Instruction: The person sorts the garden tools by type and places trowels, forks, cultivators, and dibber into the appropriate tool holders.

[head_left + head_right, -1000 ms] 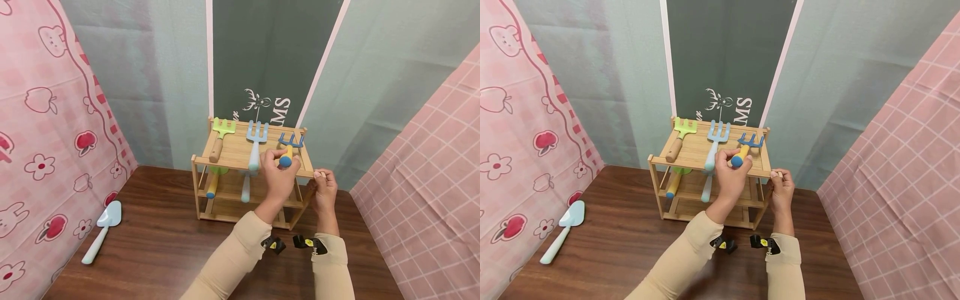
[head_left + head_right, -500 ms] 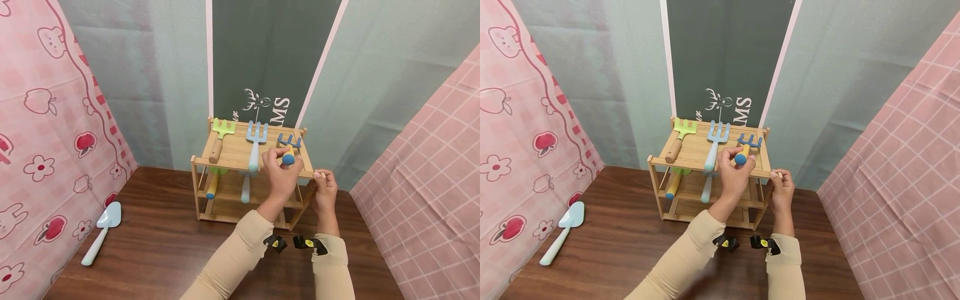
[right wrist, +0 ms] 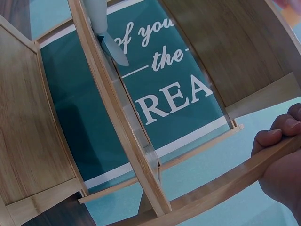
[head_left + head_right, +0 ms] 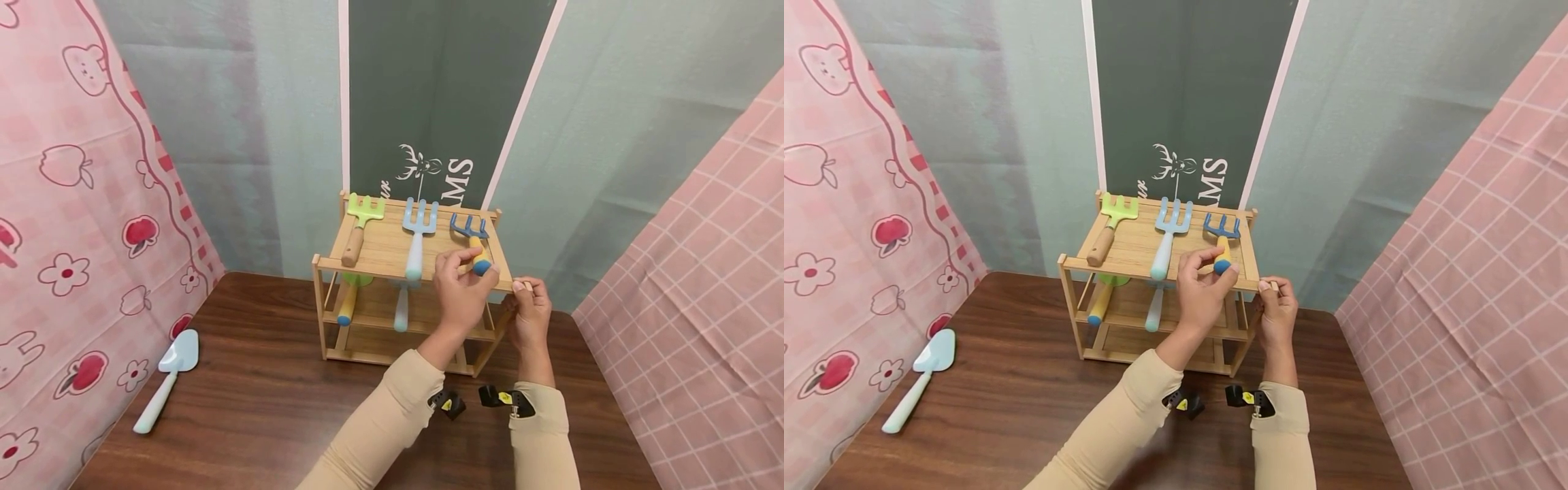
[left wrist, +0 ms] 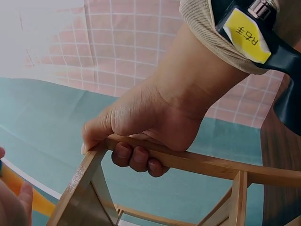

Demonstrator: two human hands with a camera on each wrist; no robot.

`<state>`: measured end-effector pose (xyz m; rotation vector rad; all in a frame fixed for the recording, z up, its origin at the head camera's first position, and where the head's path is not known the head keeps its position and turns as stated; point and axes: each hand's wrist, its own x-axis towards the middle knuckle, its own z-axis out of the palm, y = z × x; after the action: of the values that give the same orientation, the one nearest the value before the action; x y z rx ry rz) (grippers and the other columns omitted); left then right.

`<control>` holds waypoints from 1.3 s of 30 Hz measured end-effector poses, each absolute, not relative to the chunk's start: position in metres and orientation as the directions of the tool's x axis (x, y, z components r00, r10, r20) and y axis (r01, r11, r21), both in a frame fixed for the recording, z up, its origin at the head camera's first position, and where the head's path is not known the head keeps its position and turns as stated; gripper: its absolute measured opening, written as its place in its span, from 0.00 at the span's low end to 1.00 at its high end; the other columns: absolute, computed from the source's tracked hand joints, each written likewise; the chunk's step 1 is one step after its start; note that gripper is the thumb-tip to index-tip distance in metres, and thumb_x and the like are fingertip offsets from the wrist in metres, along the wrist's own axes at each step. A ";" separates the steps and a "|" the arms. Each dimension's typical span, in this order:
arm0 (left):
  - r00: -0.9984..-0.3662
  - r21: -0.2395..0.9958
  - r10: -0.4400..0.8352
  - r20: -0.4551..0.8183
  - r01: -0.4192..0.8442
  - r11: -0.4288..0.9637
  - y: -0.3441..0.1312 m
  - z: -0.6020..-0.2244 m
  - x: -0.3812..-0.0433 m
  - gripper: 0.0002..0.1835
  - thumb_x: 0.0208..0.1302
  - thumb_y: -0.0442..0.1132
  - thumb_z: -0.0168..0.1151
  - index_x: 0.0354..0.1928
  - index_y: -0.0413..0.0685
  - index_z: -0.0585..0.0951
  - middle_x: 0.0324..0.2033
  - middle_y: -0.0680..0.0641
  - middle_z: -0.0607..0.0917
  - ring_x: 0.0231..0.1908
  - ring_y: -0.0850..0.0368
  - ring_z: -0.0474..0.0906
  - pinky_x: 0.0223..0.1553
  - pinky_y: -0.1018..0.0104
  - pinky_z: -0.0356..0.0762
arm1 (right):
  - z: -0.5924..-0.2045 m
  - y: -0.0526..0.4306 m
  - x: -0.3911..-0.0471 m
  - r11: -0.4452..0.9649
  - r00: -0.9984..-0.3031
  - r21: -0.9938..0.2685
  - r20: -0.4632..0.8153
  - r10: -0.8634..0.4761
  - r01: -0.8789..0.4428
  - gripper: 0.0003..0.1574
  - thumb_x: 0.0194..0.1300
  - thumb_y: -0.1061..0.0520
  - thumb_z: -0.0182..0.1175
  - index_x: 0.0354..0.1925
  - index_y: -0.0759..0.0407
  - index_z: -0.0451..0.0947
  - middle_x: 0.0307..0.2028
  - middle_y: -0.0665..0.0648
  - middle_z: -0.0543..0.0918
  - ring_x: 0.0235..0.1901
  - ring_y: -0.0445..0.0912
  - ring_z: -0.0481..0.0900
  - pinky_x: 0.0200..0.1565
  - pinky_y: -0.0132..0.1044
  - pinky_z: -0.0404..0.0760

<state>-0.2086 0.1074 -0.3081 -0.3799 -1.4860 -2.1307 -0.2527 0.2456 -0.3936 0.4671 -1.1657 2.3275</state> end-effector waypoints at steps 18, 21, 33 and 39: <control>-0.698 0.676 -0.058 0.714 0.664 0.320 0.106 -0.333 -0.224 0.11 0.46 0.33 0.73 0.31 0.44 0.79 0.31 0.49 0.73 0.26 0.62 0.73 0.28 0.82 0.70 | -0.393 0.246 -0.254 -0.497 -0.811 -0.645 0.515 0.279 -0.580 0.10 0.64 0.74 0.47 0.32 0.65 0.74 0.17 0.54 0.67 0.16 0.43 0.58 0.20 0.32 0.57; -0.670 0.589 0.008 0.742 0.658 0.470 0.105 -0.334 -0.224 0.11 0.47 0.37 0.73 0.31 0.47 0.80 0.30 0.51 0.74 0.25 0.65 0.70 0.28 0.82 0.66 | -0.393 0.245 -0.253 -0.494 -0.811 -0.647 0.511 0.285 -0.581 0.11 0.64 0.74 0.46 0.32 0.66 0.74 0.18 0.55 0.68 0.16 0.43 0.58 0.20 0.31 0.57; -0.609 0.417 0.087 0.788 0.633 0.652 0.103 -0.333 -0.228 0.05 0.50 0.36 0.69 0.30 0.48 0.82 0.29 0.52 0.77 0.30 0.63 0.74 0.30 0.78 0.72 | -0.393 0.244 -0.252 -0.510 -0.827 -0.653 0.483 0.289 -0.560 0.10 0.65 0.74 0.46 0.32 0.66 0.73 0.16 0.55 0.65 0.16 0.44 0.58 0.19 0.31 0.60; -0.621 0.414 0.098 0.778 0.623 0.663 0.103 -0.333 -0.229 0.05 0.51 0.37 0.69 0.31 0.49 0.82 0.30 0.52 0.77 0.31 0.62 0.75 0.31 0.77 0.72 | -0.393 0.244 -0.251 -0.511 -0.830 -0.657 0.477 0.287 -0.554 0.09 0.65 0.74 0.47 0.33 0.66 0.72 0.17 0.55 0.66 0.16 0.44 0.59 0.20 0.31 0.62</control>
<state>-0.2287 0.1026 -0.3328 -0.5552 -2.1224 -0.8901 -0.2514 0.2444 -0.3933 0.4247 -1.1701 2.3331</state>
